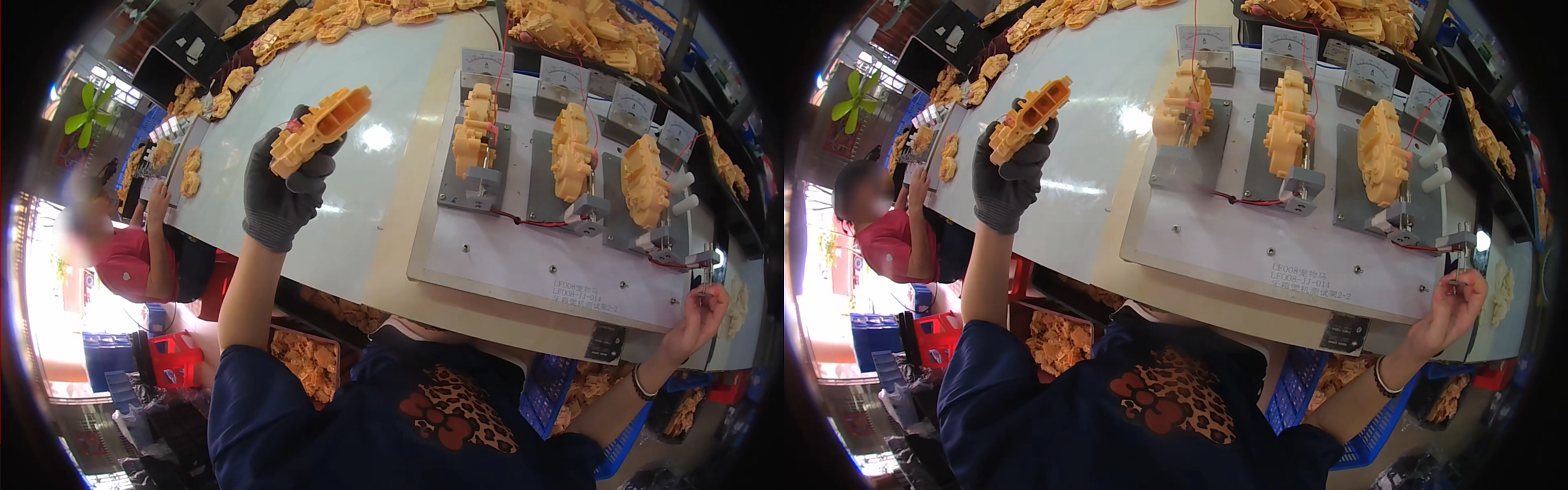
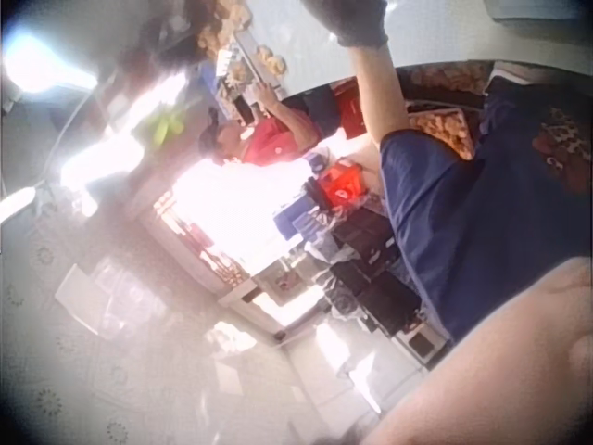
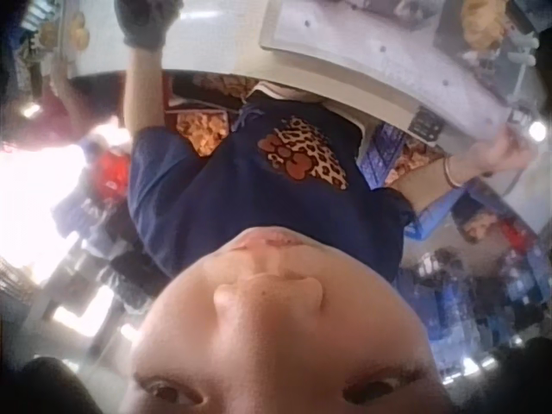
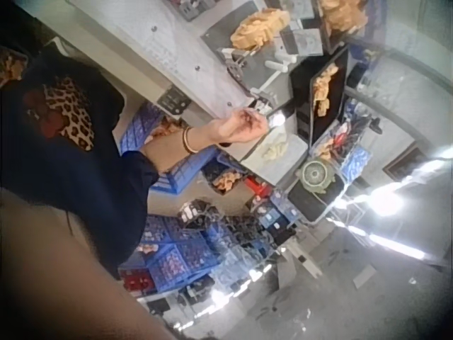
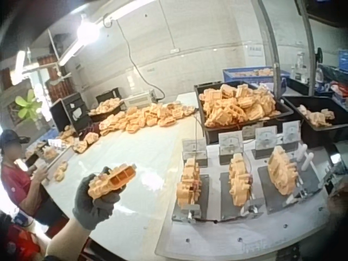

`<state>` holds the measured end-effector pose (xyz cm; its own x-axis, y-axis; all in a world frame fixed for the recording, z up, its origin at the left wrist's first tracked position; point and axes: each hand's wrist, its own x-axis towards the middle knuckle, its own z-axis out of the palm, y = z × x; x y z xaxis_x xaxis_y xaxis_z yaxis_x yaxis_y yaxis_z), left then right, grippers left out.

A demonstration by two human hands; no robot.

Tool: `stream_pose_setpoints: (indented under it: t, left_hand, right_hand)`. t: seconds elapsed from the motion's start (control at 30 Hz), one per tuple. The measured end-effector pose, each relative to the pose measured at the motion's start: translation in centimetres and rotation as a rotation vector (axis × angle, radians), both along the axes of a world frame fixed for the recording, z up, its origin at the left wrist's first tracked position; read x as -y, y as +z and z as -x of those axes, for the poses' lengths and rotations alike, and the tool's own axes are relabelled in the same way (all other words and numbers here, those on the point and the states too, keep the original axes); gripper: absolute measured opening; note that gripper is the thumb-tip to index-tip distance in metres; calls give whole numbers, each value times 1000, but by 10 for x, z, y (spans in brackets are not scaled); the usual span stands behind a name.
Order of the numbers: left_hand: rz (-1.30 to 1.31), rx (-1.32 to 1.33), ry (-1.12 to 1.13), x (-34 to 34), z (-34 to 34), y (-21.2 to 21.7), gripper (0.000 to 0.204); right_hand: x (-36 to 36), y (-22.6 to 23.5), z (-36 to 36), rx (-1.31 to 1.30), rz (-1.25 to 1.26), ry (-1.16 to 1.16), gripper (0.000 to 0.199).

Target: Testing toy electronic components using a specialized meter-equipped jig on a factory production line.

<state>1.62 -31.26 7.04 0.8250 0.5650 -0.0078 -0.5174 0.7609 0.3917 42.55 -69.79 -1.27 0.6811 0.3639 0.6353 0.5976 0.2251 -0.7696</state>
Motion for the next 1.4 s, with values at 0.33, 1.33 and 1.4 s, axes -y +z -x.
stream_pose_setpoints:
  t: [0.33, 1.33, 1.4]
  left_hand:
    - [2818, 642, -795, 70, -135, 72, 51]
    - [3813, 320, -842, 179, -236, 62, 37]
    - [3916, 542, -808, 170, -179, 63, 27]
  right_hand:
    - [-23, 16, 22, -31, -70, 9, 36]
    - [-6, 10, 33, 78, 277, -346, 20]
    - [-13, 7, 33, 201, 295, -351, 15]
